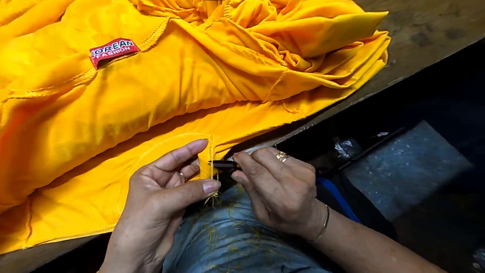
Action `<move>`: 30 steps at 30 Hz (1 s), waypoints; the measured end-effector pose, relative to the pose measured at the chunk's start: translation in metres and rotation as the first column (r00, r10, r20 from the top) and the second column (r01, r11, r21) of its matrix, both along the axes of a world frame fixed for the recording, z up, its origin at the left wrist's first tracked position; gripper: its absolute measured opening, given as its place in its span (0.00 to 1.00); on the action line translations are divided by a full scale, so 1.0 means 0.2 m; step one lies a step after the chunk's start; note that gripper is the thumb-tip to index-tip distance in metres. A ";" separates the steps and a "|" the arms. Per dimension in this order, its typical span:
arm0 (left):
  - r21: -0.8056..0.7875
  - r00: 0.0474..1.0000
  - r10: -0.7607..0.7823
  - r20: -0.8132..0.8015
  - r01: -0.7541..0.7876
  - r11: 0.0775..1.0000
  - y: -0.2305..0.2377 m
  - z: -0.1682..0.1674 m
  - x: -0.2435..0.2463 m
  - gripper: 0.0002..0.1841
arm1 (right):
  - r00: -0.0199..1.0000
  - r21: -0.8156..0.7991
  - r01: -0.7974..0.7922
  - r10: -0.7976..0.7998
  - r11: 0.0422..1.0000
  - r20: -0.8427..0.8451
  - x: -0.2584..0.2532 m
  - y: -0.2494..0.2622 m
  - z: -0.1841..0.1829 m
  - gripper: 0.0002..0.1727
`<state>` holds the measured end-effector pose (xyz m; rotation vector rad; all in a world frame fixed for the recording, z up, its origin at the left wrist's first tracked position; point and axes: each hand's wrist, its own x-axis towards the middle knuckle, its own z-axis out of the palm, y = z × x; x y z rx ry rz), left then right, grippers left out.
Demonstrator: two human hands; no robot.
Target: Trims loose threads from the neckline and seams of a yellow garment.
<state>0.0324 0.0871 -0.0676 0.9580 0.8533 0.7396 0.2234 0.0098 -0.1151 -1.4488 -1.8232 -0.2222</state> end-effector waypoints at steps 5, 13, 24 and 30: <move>0.013 1.000 -0.001 -0.002 0.001 1.000 -0.01 0.00 0.00 0.33 | 1.000 -0.024 -0.017 0.016 1.000 -0.012 0.01 0.00 -0.01 0.16; 0.106 0.997 -0.037 -0.067 0.044 0.993 -0.02 0.01 -0.02 0.41 | 0.999 -0.008 0.032 -0.032 0.999 -0.009 0.03 -0.02 0.00 0.20; 0.247 0.947 -0.315 -0.061 0.320 0.915 0.05 0.03 -0.01 0.37 | 0.998 -0.060 -0.048 0.051 0.997 0.040 0.07 -0.01 0.03 0.20; 0.147 0.897 -0.440 -0.034 0.440 0.886 0.14 0.05 0.02 0.35 | 0.998 -0.122 -0.030 0.037 0.992 0.055 0.15 -0.10 0.03 0.21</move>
